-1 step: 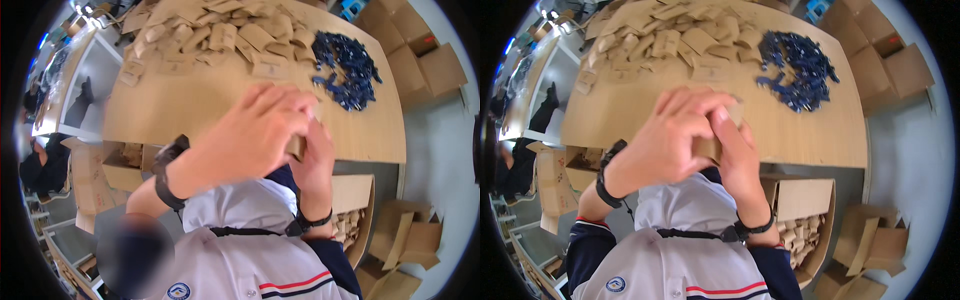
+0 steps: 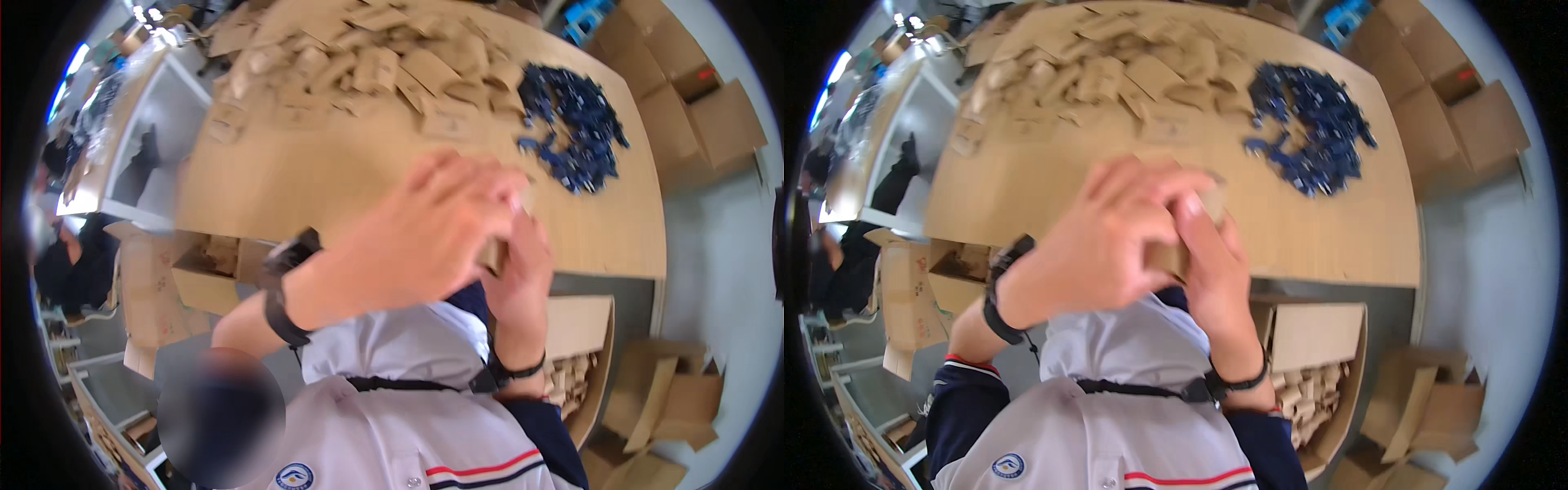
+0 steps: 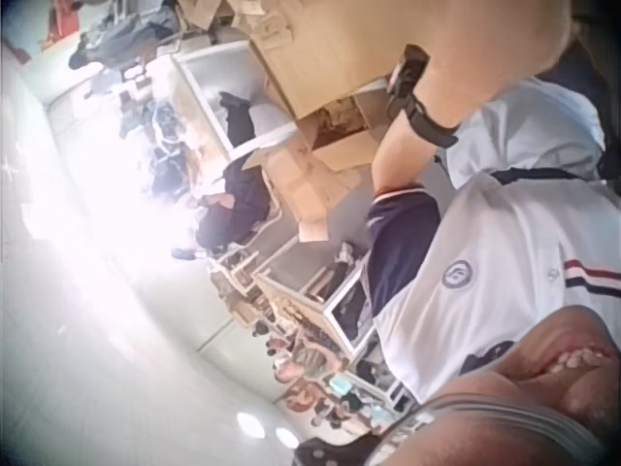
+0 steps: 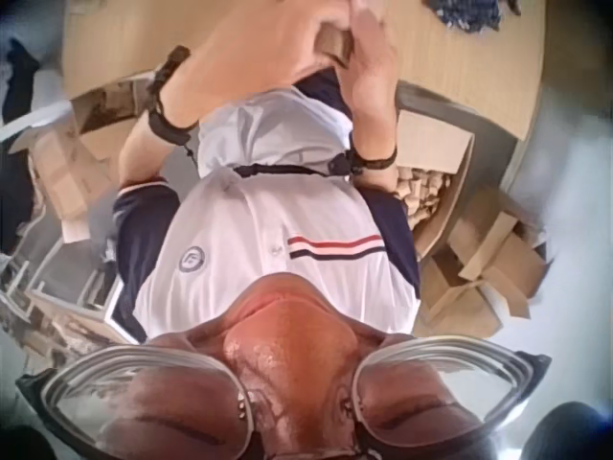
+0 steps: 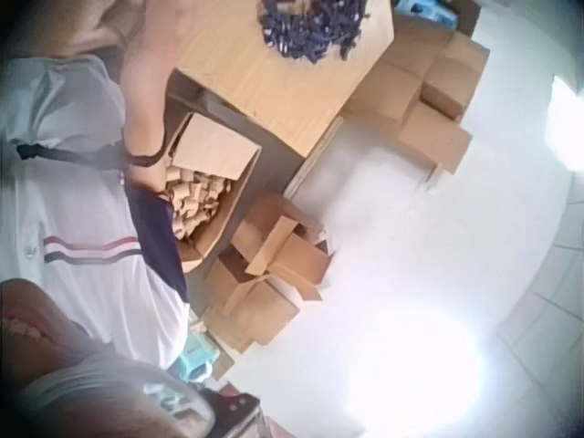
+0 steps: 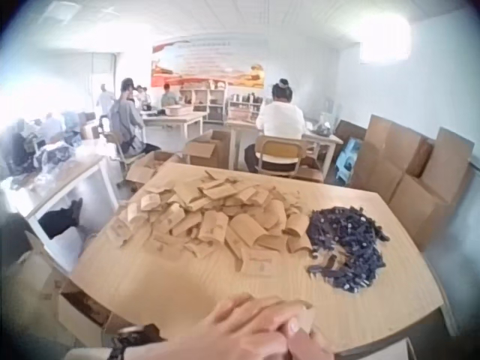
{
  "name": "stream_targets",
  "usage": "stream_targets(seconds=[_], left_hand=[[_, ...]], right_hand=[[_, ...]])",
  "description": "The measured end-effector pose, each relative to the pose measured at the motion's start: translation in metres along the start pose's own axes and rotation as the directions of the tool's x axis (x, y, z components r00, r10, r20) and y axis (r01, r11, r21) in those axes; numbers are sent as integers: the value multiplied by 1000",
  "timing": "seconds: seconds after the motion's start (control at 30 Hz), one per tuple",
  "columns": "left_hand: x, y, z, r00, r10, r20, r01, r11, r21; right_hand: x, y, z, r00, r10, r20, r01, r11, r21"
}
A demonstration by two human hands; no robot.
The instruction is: The recorder is placing small blue earphones into brown paper sleeves.
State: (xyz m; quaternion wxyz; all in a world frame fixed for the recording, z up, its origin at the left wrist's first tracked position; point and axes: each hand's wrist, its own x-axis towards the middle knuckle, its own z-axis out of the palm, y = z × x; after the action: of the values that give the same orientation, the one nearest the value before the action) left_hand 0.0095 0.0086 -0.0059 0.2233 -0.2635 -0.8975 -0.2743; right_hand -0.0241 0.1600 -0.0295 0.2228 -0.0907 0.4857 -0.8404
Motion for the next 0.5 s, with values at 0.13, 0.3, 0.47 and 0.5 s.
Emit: stream_targets(seconds=[0.13, 0.3, 0.47, 0.5], left_hand=[[-2, 3, 19, 998, 18, -52, -17, 1000, 22], [-2, 10, 20, 987, 124, -102, -117, 991, 67], [-1, 11, 26, 964, 217, -154, -188, 965, 182], [-2, 9, 28, 954, 238, -182, -200, 958, 204]], right_hand=[[-10, 6, -2, 977, 2, -214, -12, 999, -48], [-14, 21, -16, 971, -111, -213, 85, 988, -126], [-13, 18, -17, 976, -157, -150, 144, 985, -94], [-13, 18, -16, 971, -180, -158, 163, 980, -114]])
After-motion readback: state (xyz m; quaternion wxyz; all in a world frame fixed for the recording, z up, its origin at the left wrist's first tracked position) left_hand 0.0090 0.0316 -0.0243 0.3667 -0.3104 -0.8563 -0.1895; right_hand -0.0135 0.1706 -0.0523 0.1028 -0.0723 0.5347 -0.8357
